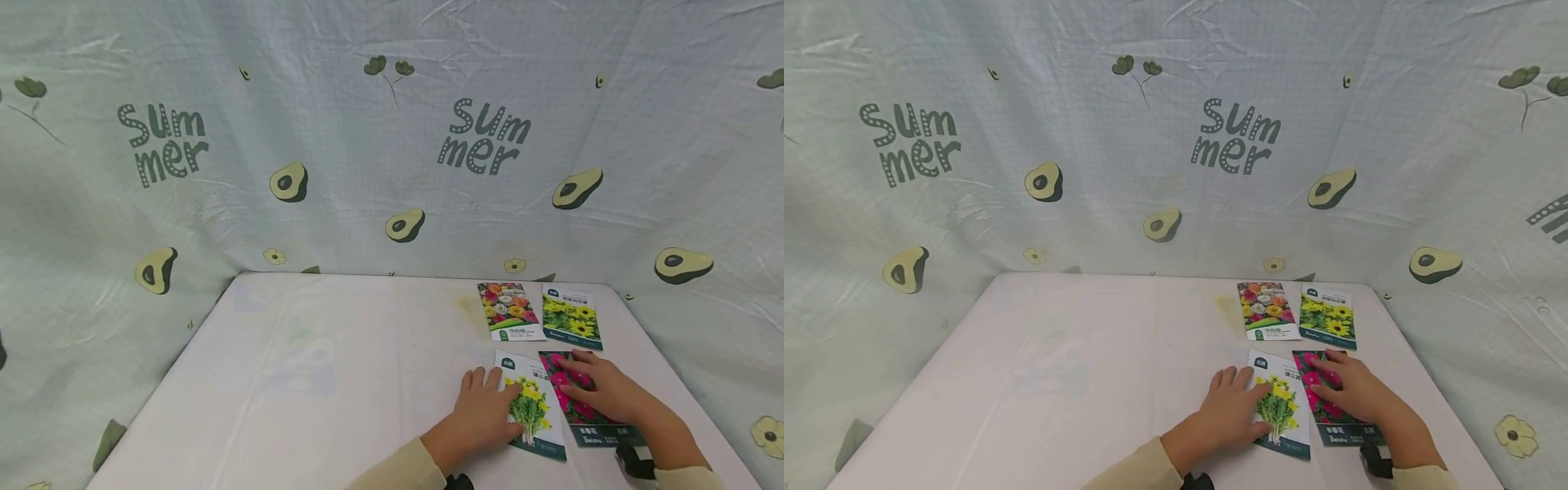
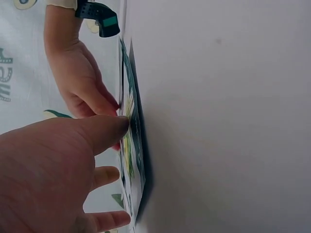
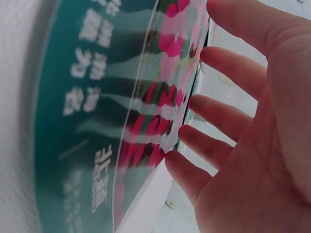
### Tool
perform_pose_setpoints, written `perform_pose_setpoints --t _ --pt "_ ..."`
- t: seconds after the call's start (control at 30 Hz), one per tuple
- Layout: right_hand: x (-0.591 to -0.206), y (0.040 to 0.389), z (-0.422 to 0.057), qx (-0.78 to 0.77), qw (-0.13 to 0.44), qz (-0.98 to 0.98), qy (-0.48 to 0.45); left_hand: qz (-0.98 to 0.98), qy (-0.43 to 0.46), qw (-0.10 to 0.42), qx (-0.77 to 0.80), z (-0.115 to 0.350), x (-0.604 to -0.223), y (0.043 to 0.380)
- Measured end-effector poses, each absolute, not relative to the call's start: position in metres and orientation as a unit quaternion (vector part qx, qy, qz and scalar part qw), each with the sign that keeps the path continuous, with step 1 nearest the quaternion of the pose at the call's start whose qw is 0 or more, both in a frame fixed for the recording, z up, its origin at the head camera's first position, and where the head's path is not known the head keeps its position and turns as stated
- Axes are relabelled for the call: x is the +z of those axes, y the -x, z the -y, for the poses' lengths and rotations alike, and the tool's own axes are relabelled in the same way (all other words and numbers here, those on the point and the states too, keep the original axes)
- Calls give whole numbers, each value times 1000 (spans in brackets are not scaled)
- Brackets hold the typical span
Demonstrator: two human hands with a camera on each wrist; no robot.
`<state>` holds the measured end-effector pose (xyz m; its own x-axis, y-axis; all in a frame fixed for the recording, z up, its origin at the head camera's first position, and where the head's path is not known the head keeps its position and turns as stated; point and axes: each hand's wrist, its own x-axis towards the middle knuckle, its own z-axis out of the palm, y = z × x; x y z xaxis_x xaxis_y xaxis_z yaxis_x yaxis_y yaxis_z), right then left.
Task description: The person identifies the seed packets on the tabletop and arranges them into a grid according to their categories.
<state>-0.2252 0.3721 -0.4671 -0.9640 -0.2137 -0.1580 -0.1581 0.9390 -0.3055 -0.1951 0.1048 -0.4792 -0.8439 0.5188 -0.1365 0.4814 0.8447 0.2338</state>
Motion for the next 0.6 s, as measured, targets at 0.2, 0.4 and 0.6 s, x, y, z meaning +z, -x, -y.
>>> perform_pose_setpoints --t 0.2,0.4,0.6 --pt "-470 228 -372 -140 113 -980 88 -949 -280 107 99 -114 -480 198" --pt "-473 232 -372 -134 122 -980 85 -944 -292 116 94 -123 -481 200" --pt "-473 230 -371 -134 117 -980 87 -943 -298 116 91 -133 -482 202"
